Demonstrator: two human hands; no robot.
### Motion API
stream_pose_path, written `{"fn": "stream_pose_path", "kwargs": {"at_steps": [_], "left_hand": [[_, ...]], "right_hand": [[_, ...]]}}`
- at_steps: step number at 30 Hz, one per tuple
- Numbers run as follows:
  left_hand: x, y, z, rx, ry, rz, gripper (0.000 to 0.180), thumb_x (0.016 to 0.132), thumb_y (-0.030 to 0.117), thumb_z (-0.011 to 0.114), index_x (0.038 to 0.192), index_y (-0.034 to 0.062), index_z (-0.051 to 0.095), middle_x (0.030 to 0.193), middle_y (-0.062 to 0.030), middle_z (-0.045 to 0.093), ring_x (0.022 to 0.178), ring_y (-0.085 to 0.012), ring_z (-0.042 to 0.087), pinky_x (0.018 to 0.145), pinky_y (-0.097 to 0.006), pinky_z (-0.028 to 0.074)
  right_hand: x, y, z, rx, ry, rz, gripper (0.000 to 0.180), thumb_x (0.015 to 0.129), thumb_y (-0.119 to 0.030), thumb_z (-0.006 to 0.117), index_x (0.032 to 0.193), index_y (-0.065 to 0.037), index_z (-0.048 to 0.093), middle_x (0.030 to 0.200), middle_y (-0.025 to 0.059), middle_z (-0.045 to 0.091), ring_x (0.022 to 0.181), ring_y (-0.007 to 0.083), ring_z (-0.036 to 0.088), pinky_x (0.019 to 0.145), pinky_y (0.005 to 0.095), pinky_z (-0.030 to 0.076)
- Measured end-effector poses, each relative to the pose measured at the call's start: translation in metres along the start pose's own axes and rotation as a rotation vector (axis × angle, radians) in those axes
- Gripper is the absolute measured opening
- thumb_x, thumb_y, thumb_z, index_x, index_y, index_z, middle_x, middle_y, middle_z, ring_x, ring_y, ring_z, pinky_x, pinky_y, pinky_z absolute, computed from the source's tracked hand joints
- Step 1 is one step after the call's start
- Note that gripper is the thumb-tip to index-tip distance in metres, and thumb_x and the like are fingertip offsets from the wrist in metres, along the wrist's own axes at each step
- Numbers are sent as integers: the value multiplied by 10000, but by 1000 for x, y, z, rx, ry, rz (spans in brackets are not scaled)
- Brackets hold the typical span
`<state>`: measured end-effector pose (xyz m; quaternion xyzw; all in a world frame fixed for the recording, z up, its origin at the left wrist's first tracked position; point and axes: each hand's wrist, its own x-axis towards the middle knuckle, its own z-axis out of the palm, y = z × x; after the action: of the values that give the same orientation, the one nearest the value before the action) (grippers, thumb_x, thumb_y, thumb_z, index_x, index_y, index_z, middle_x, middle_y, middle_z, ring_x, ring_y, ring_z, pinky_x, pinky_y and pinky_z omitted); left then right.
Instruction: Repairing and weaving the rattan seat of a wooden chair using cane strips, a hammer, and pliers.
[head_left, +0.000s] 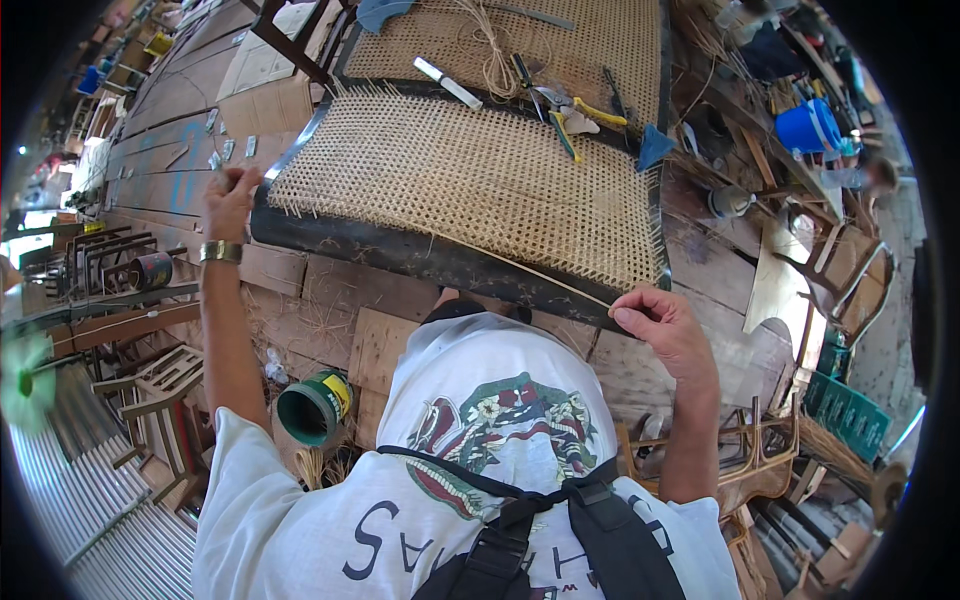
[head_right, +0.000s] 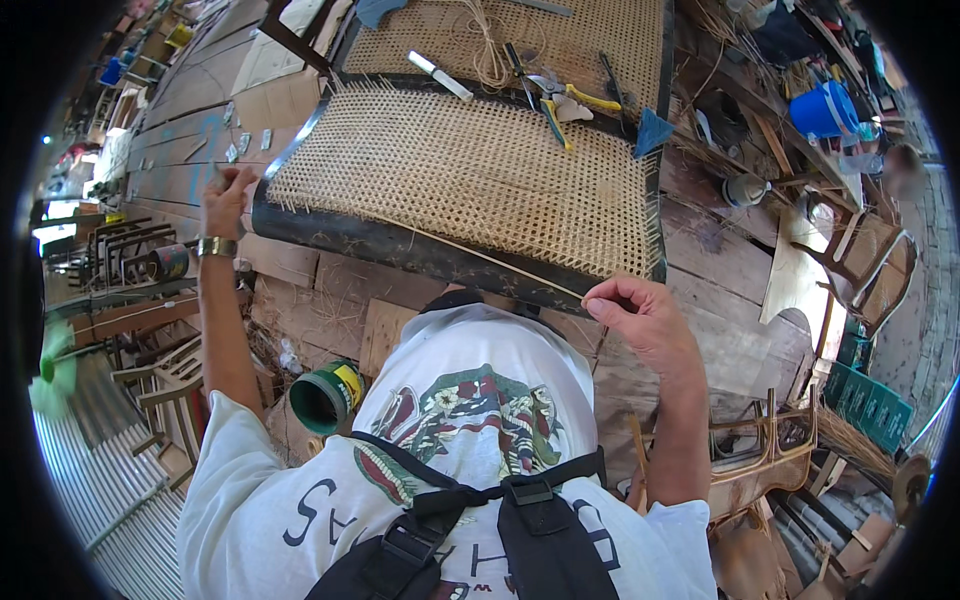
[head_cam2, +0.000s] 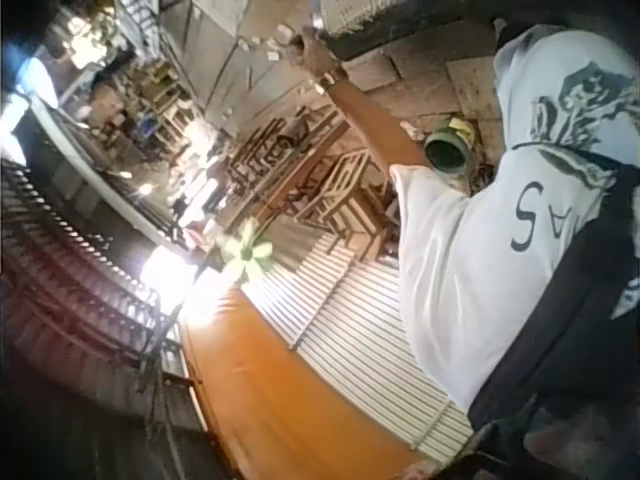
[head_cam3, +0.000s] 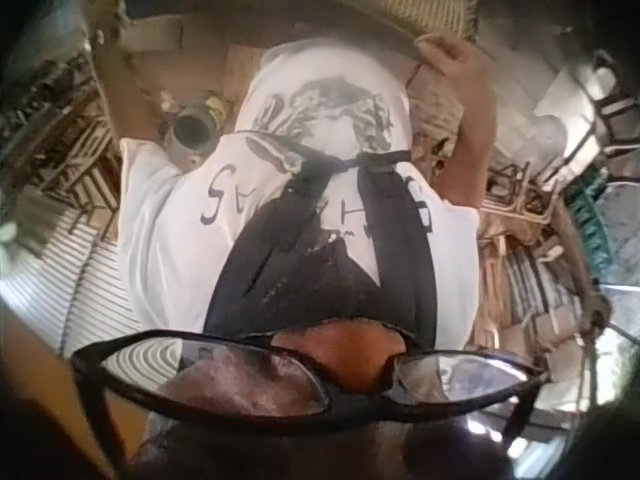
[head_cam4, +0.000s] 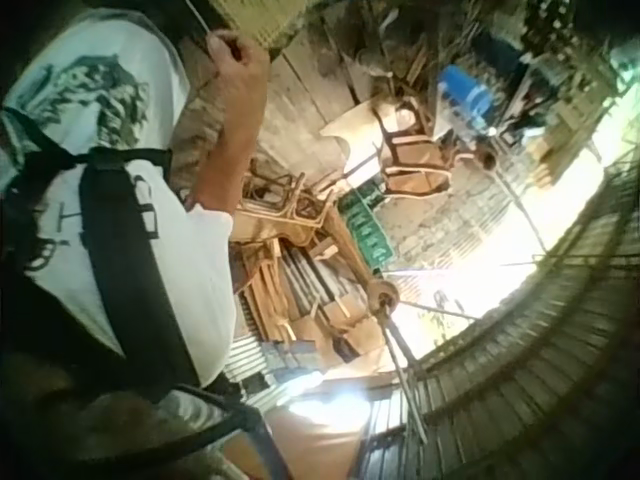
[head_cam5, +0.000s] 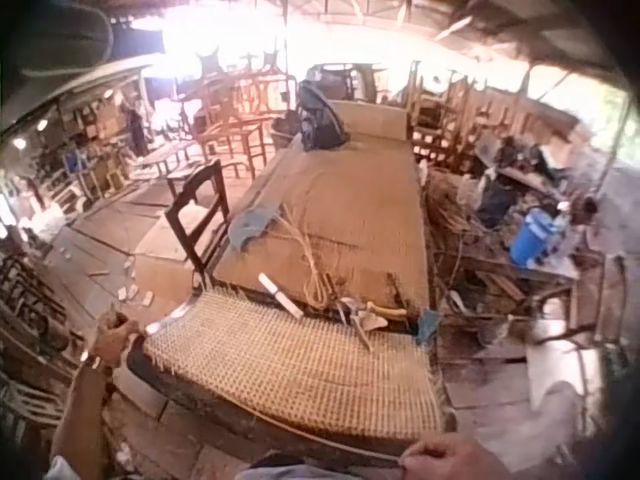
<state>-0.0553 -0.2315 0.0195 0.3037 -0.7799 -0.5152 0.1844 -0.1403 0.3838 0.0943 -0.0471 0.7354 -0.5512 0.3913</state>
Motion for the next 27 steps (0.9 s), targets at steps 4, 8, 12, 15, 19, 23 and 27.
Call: {"fn": "stream_pose_path", "kwargs": {"at_steps": [4,8,12,15,19,23,27], "left_hand": [[-6,-2,-25,-4,114,-66,174,870,222,779,870,89,667,802,-37,719,473,-14,457,411,-184,319],[-17,-17,-39,4,198,-117,220,867,246,779,873,65,654,817,-55,727,471,-34,470,400,-196,325],[-29,-31,-46,86,203,-167,206,864,237,785,861,71,664,817,-47,728,469,-10,463,393,-178,313],[-36,-41,-51,73,193,-179,206,865,239,783,857,70,666,816,-41,726,469,-10,462,392,-177,311],[-42,-43,-54,57,192,-192,200,866,237,781,872,69,673,813,-38,722,468,-13,460,392,-179,306],[-39,-41,-55,75,199,-186,205,870,239,779,894,65,673,812,-41,720,467,-19,460,390,-186,303],[-36,-31,-48,78,182,-177,210,876,243,774,893,64,667,814,-43,720,469,-22,463,393,-189,307]], "right_hand": [[-7,-7,-8,-78,-1,-36,100,904,-90,676,946,-4,705,829,-50,618,781,34,529,720,201,417],[-10,-10,-11,-43,-8,-38,104,904,-97,676,940,-4,705,831,-47,624,784,33,532,723,200,418],[-10,-16,-16,6,-9,-6,106,902,-100,678,942,-5,704,841,-36,645,795,34,550,740,194,429],[-9,-17,-19,34,-15,-2,105,900,-99,679,943,-6,703,850,-31,656,801,35,559,748,191,435],[-8,-18,-20,51,-19,16,102,899,-98,680,943,-9,704,857,-30,662,808,35,563,756,190,436],[-7,-12,-22,54,-17,5,99,898,-94,679,944,-9,703,858,-30,663,806,36,559,752,189,431],[-9,-8,-26,65,-10,-11,95,896,-91,679,942,-11,702,846,-42,645,795,31,542,730,192,421]]}}
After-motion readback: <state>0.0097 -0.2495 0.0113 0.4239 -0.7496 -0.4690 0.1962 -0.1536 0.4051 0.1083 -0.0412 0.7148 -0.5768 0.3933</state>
